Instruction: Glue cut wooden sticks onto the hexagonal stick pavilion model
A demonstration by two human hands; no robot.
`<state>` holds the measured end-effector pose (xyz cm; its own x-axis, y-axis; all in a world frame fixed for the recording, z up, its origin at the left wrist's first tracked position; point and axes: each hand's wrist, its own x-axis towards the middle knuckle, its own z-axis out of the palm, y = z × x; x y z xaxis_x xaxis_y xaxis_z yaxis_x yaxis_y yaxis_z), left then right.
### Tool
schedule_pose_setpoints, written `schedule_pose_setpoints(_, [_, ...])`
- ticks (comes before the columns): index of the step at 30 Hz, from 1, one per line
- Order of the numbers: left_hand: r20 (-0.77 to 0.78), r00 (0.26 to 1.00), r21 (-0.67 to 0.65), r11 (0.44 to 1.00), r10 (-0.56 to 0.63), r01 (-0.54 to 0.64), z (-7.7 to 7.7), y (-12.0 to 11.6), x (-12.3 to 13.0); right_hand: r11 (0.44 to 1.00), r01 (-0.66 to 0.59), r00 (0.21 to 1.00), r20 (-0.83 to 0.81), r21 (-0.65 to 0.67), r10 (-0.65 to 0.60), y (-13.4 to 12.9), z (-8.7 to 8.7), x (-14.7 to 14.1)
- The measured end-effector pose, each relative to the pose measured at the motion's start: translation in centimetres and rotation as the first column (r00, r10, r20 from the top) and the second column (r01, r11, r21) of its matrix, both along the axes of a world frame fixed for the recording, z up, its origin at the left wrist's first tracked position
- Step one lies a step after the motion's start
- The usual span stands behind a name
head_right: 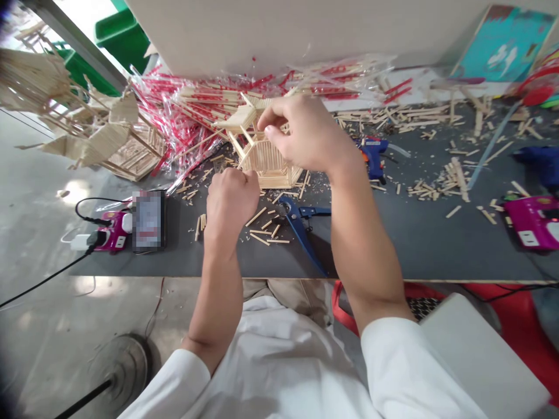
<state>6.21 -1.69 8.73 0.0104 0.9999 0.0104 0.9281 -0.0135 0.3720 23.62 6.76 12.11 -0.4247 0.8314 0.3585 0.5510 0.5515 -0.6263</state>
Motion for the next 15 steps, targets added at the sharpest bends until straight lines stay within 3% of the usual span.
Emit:
schedule_pose_setpoints(2, [-0.017, 0.988, -0.047, 0.987, 0.154, -0.154, 0.4, -1.0, -0.3, 0.999, 0.008, 1.0, 0.002, 0.044, -0.008, -0.8, 0.8, 0.9])
schedule_pose_setpoints(6, [-0.093, 0.995, 0.026, 0.999, 0.022, -0.02, 0.5, -3.9, -1.4, 0.994, 0.01, 0.998, -0.06, 0.105, -0.004, -4.1, 0.3, 2.4])
schedule_pose_setpoints(10, [-0.256, 0.916, 0.036, 0.944, -0.308, 0.328, -1.2, -4.9, -3.1, 0.993, -0.081, 0.97, -0.238, -0.083, 0.059, -8.2, -3.7, 2.5])
schedule_pose_setpoints(15, [-0.384, 0.761, -0.039, 0.833, -0.523, 0.552, -4.1, -2.3, -3.9, 0.932, -0.161, 0.877, -0.48, -0.325, -0.015, -10.2, -9.2, 1.0])
